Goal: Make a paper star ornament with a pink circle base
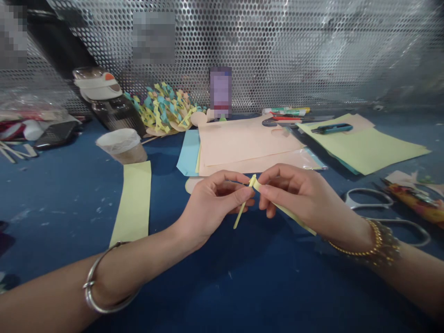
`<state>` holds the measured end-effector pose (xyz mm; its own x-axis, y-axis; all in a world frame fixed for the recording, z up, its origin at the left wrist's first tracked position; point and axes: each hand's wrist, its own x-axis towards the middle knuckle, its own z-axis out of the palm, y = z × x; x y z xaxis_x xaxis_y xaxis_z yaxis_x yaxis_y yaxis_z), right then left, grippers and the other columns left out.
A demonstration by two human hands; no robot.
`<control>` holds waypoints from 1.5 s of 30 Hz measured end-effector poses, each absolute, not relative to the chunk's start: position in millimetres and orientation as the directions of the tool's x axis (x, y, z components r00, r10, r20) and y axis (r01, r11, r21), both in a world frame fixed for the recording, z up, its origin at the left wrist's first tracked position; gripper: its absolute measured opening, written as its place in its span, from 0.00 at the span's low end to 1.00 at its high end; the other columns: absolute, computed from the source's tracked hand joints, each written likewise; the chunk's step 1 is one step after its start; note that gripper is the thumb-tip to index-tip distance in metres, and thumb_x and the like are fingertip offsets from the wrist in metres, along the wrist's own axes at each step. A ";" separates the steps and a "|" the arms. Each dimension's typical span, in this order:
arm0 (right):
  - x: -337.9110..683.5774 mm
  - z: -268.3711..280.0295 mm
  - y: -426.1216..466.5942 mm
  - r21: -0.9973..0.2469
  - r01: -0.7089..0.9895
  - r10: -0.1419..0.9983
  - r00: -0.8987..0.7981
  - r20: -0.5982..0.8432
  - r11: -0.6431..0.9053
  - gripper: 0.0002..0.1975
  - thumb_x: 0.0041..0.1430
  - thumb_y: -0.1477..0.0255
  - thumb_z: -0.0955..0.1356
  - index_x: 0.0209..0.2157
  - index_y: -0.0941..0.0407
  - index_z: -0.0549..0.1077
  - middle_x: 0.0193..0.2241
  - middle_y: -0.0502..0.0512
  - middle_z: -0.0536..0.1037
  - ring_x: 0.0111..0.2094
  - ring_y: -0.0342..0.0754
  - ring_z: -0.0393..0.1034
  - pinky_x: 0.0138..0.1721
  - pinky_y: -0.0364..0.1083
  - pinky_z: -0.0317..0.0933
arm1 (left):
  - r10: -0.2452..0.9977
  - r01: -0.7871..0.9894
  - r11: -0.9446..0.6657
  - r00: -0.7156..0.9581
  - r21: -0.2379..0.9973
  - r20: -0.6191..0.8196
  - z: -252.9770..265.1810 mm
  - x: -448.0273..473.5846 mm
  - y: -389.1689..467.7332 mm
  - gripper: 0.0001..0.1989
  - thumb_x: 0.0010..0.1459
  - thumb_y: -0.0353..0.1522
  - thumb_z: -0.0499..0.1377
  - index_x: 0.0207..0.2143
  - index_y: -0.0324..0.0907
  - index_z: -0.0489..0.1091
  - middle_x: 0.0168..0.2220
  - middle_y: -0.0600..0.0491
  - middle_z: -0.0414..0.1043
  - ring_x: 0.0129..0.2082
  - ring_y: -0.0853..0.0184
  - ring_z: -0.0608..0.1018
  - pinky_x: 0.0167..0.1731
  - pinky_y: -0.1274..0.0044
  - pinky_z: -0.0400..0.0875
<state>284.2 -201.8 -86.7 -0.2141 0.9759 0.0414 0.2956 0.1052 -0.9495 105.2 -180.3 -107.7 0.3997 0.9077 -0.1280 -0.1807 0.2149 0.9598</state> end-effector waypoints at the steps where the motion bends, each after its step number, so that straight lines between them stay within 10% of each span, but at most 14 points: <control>1: 284.1 -86.5 -201.9 -0.949 0.298 0.976 -0.214 0.040 0.104 0.04 0.60 0.70 0.67 0.33 0.56 0.70 0.21 0.47 0.75 0.21 0.40 0.71 0.24 0.40 0.67 | 0.908 -0.180 0.217 0.399 0.959 -0.131 -107.5 105.3 -180.3 0.10 0.50 0.34 0.68 0.34 0.42 0.72 0.28 0.56 0.78 0.28 0.71 0.79 0.30 0.81 0.72; 45: 284.3 -89.2 -201.2 -0.951 0.295 0.973 -0.230 0.027 0.096 0.04 0.59 0.70 0.67 0.33 0.56 0.69 0.21 0.47 0.76 0.20 0.38 0.71 0.24 0.38 0.67 | 0.897 -0.138 0.151 0.434 0.979 -0.078 -106.3 106.0 -182.8 0.09 0.54 0.31 0.64 0.37 0.39 0.68 0.29 0.57 0.73 0.25 0.73 0.78 0.28 0.81 0.75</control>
